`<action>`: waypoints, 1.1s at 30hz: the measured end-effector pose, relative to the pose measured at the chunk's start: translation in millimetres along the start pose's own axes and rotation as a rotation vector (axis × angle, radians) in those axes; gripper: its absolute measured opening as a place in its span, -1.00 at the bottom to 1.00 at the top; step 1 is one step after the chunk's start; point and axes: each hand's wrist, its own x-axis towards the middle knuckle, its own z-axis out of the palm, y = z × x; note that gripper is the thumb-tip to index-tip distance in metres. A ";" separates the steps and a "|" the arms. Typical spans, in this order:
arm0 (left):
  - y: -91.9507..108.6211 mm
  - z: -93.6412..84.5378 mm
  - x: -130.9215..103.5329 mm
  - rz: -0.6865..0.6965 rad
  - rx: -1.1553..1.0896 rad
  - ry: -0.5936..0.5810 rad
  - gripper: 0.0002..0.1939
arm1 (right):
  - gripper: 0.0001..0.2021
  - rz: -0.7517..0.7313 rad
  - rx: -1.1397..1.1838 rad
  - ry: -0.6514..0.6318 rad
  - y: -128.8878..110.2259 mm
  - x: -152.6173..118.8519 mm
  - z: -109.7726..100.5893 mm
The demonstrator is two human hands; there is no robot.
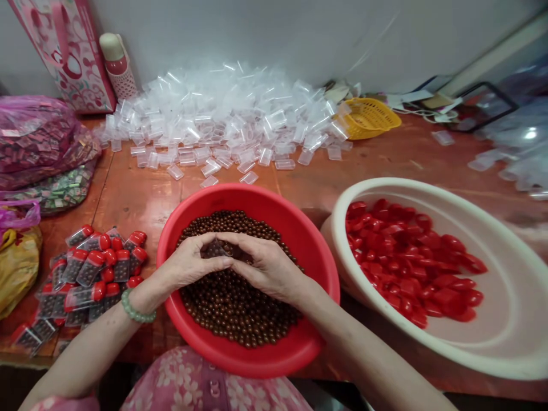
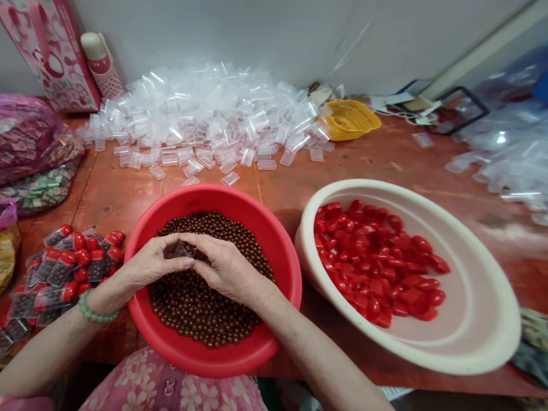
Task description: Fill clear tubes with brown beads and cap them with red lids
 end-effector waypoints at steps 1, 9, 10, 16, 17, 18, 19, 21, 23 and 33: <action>0.3 0.1 -0.4 -0.006 -0.009 0.003 -0.55 | -0.58 -0.017 -0.002 0.019 0.3 -0.2 1.0; 6.8 4.6 -6.2 -0.139 -0.185 0.040 -0.58 | -0.78 0.033 -0.029 0.189 1.7 -8.6 7.2; 7.5 4.3 -6.4 -0.138 -0.203 0.049 -0.57 | -0.84 0.033 -0.025 0.199 0.6 -9.0 6.4; 11.4 1.0 -6.9 -0.099 -0.176 0.088 -0.68 | -0.96 0.043 -0.019 0.090 -2.7 -10.0 -5.0; 12.0 1.4 -7.8 -0.081 -0.159 0.092 -0.71 | -0.96 0.056 -0.023 0.092 -2.2 -10.4 -7.2; 12.6 2.4 -9.0 -0.052 -0.136 0.095 -0.74 | -0.96 0.072 -0.028 0.114 -1.8 -10.9 -9.2; 13.3 3.8 -10.6 -0.015 -0.105 0.092 -0.76 | -0.95 0.092 -0.032 0.149 -1.5 -11.3 -11.1; 15.4 7.0 -13.9 0.052 -0.035 0.072 -0.81 | -0.94 0.132 -0.030 0.210 -1.9 -11.9 -14.2; 19.4 9.3 -16.9 0.085 0.020 0.047 -0.85 | -0.95 0.151 -0.024 0.241 -4.2 -12.8 -17.6; 45.6 4.8 -16.4 0.136 0.263 0.020 -0.84 | -0.90 0.420 -0.295 0.663 -0.4 -69.5 -98.9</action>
